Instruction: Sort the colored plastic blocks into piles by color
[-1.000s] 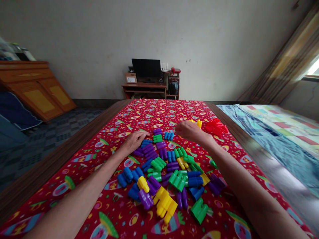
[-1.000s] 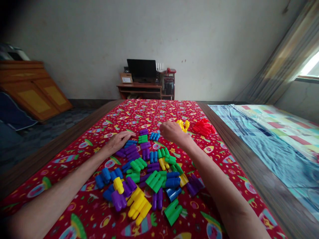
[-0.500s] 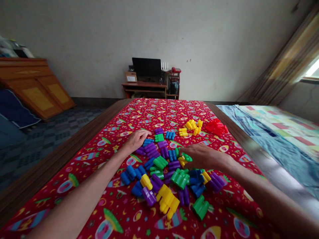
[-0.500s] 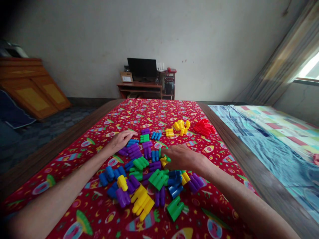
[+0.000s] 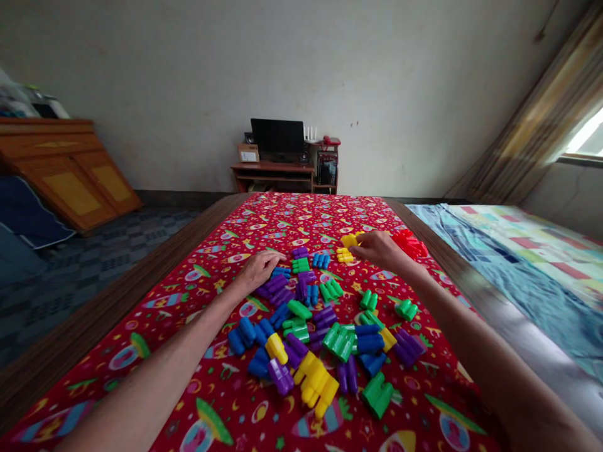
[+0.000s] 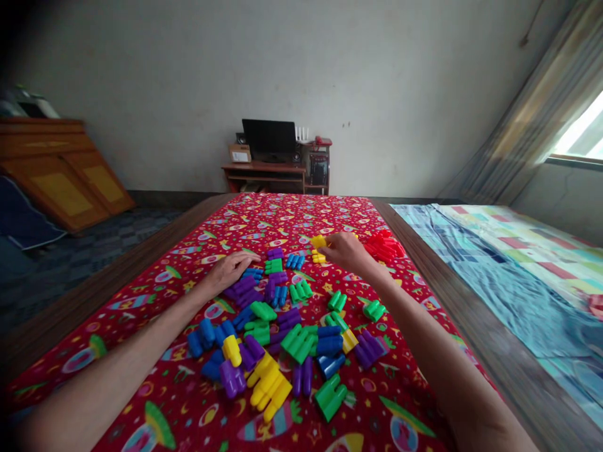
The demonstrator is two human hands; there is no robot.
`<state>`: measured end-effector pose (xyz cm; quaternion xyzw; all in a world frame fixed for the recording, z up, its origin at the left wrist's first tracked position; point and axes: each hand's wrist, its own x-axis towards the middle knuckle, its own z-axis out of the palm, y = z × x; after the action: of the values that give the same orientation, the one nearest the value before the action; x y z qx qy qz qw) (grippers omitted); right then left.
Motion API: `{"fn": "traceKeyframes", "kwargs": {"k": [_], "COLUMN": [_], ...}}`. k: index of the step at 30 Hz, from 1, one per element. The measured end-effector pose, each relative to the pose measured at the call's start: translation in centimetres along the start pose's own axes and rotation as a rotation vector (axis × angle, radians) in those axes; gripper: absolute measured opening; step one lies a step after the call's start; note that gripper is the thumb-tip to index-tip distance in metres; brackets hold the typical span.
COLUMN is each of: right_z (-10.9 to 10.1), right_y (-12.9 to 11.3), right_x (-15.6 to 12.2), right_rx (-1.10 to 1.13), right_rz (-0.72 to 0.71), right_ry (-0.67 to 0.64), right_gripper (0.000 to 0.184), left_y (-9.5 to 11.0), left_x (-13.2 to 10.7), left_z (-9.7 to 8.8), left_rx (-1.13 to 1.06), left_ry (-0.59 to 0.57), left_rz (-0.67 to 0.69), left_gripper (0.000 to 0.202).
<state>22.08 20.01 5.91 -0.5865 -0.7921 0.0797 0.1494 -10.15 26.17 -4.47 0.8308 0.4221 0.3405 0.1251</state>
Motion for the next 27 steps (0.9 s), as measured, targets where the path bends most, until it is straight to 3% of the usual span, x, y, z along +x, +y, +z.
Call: {"fn": "traceKeyframes", "kwargs": {"k": [3,7,13,16,19,24,27], "right_z": [0.0,0.4,0.1,-0.1,0.4,3.6,5.2], "right_y": [2.3,3.1,3.4,3.5,2.8,1.1,1.4], "right_x": [2.0,3.5,3.6,2.7,1.6,1.1,2.3], "right_rx": [-0.181,-0.295,-0.341,-0.298,-0.226,-0.302,-0.412], "right_rz": [0.152,0.298,0.33,0.256,0.107,-0.333,-0.396], "right_ry": [0.032,0.0,0.057,0.11,0.07,0.007,-0.08], "right_gripper": [0.031,0.034,0.037,0.034,0.03,0.029,0.032], "left_y": [-0.2,-0.3,-0.1,0.0,-0.1,-0.2,0.0], "left_x": [0.0,-0.1,-0.1,-0.1,-0.1,0.0,-0.1], "left_z": [0.1,0.1,0.0,0.0,0.1,0.1,-0.1], "left_rx": [-0.017,-0.017,-0.004,0.004,0.01,0.016,0.011], "left_ry": [-0.001,0.005,0.0,-0.004,0.002,0.005,-0.007], "left_rz": [-0.003,-0.004,0.001,-0.005,-0.011,-0.004,0.01], "left_gripper": [0.042,0.041,0.043,0.043,0.046,0.046,0.045]}}
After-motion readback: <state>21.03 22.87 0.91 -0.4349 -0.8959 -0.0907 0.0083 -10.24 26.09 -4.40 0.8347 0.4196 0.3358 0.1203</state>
